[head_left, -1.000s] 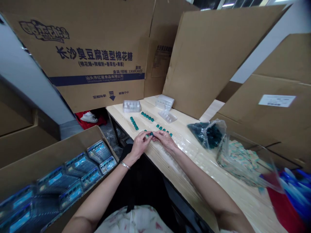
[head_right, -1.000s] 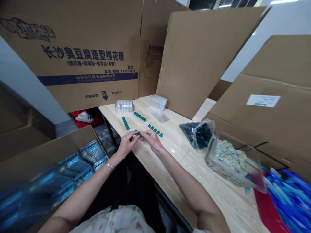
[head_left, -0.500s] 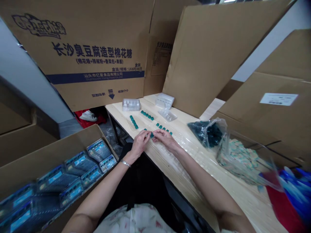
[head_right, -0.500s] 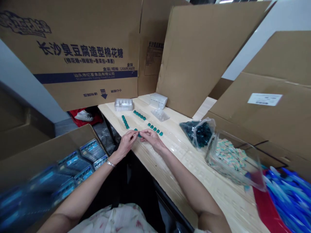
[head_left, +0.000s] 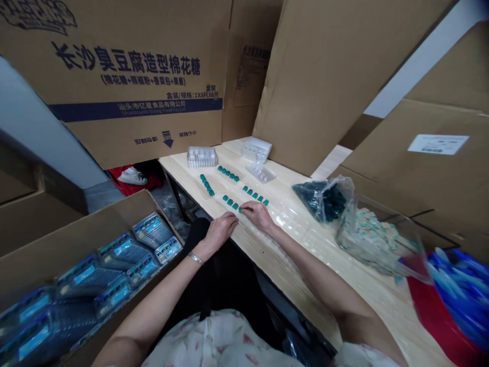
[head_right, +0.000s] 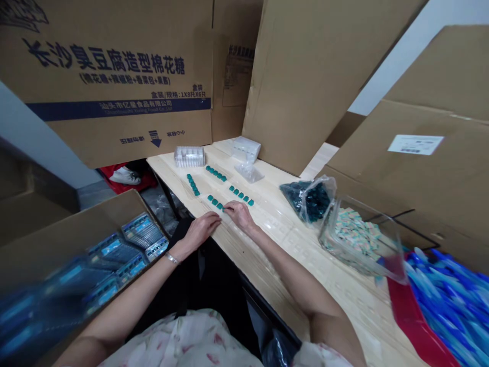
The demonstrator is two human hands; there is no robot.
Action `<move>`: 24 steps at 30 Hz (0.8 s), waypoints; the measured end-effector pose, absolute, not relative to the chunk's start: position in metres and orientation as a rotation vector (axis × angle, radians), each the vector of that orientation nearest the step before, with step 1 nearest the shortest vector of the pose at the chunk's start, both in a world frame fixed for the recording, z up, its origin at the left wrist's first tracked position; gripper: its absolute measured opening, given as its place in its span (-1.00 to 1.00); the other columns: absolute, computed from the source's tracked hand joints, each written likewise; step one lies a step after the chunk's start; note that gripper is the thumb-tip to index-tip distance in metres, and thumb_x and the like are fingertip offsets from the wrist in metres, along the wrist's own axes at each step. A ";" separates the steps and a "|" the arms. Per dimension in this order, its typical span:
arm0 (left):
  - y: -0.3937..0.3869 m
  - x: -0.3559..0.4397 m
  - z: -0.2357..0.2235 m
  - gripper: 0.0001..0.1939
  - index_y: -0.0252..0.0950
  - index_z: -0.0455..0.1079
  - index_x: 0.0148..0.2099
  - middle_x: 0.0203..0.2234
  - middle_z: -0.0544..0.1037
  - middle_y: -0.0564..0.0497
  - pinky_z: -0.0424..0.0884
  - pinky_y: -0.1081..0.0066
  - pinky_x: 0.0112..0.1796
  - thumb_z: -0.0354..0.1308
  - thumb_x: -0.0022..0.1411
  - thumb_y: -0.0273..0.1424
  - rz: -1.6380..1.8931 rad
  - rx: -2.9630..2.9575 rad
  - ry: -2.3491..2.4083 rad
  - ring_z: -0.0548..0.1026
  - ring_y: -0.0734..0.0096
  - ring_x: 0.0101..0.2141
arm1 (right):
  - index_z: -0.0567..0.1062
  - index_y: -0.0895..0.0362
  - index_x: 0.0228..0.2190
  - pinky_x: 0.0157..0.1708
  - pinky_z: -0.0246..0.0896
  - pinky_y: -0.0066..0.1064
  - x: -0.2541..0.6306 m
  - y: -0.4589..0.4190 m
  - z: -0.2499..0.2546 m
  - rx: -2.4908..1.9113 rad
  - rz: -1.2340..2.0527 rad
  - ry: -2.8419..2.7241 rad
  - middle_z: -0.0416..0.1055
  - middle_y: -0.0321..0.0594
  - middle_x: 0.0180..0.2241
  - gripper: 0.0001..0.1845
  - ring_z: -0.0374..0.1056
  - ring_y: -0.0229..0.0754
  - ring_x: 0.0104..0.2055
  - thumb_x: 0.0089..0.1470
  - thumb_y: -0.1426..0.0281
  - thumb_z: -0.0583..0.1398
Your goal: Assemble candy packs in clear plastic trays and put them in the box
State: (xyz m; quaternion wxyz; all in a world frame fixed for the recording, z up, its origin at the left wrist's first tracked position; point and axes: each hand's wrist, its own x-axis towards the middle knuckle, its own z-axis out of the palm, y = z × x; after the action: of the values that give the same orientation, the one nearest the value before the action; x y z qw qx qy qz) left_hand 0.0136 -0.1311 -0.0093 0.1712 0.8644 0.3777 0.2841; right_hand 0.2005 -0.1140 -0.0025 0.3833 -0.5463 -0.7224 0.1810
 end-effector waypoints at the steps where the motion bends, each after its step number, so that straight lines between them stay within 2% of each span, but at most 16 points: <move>1: -0.132 0.014 -0.009 -0.74 -0.23 0.47 -0.16 -0.18 0.51 -0.05 0.41 0.45 -0.25 -0.04 0.27 -0.37 0.796 2.460 1.086 0.49 0.37 -0.21 | 0.57 0.12 -0.39 -0.17 0.30 -0.33 0.200 -0.114 -0.004 -1.382 0.410 -1.903 0.53 -0.18 -0.33 -0.85 0.44 -0.16 -0.25 -0.02 0.47 0.19; 5: -0.131 0.014 -0.009 -0.74 -0.22 0.48 -0.16 -0.19 0.52 -0.04 0.41 0.46 -0.26 -0.03 0.27 -0.38 0.788 2.460 1.100 0.50 0.38 -0.22 | 0.57 0.13 -0.35 -0.14 0.29 -0.33 0.204 -0.112 -0.007 -1.331 0.292 -2.023 0.51 -0.13 -0.26 -0.82 0.42 -0.15 -0.19 0.02 0.49 0.16; 15: -0.129 0.013 -0.010 -0.74 -0.21 0.49 -0.17 -0.17 0.52 -0.03 0.41 0.46 -0.27 -0.03 0.27 -0.37 0.790 2.438 1.095 0.50 0.37 -0.22 | 0.56 0.16 -0.39 -0.21 0.30 -0.40 0.204 -0.107 -0.005 -1.256 0.287 -2.041 0.49 -0.14 -0.31 -0.82 0.41 -0.20 -0.26 0.02 0.50 0.13; 21: -0.129 0.013 -0.008 -0.75 -0.22 0.49 -0.17 -0.18 0.53 -0.04 0.41 0.45 -0.26 -0.03 0.27 -0.37 0.788 2.431 1.093 0.50 0.37 -0.23 | 0.54 0.15 -0.51 -0.31 0.26 -0.43 0.201 -0.108 0.001 -1.447 0.212 -2.010 0.50 -0.20 -0.44 -0.86 0.40 -0.21 -0.35 -0.04 0.50 0.17; 24: -0.129 0.013 -0.008 -0.75 -0.22 0.49 -0.18 -0.19 0.53 -0.04 0.41 0.46 -0.27 -0.02 0.27 -0.38 0.796 2.429 1.079 0.50 0.38 -0.23 | 0.56 0.14 -0.45 -0.33 0.25 -0.41 0.199 -0.109 0.004 -1.539 0.175 -1.980 0.51 -0.20 -0.43 -0.89 0.40 -0.19 -0.36 -0.06 0.49 0.20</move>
State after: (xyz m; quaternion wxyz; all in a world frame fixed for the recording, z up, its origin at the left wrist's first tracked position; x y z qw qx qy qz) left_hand 0.0129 -0.1291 -0.0082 0.1825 0.8609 0.3822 0.2819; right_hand 0.1994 -0.1094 0.0038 0.3089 -0.5823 -0.7491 0.0661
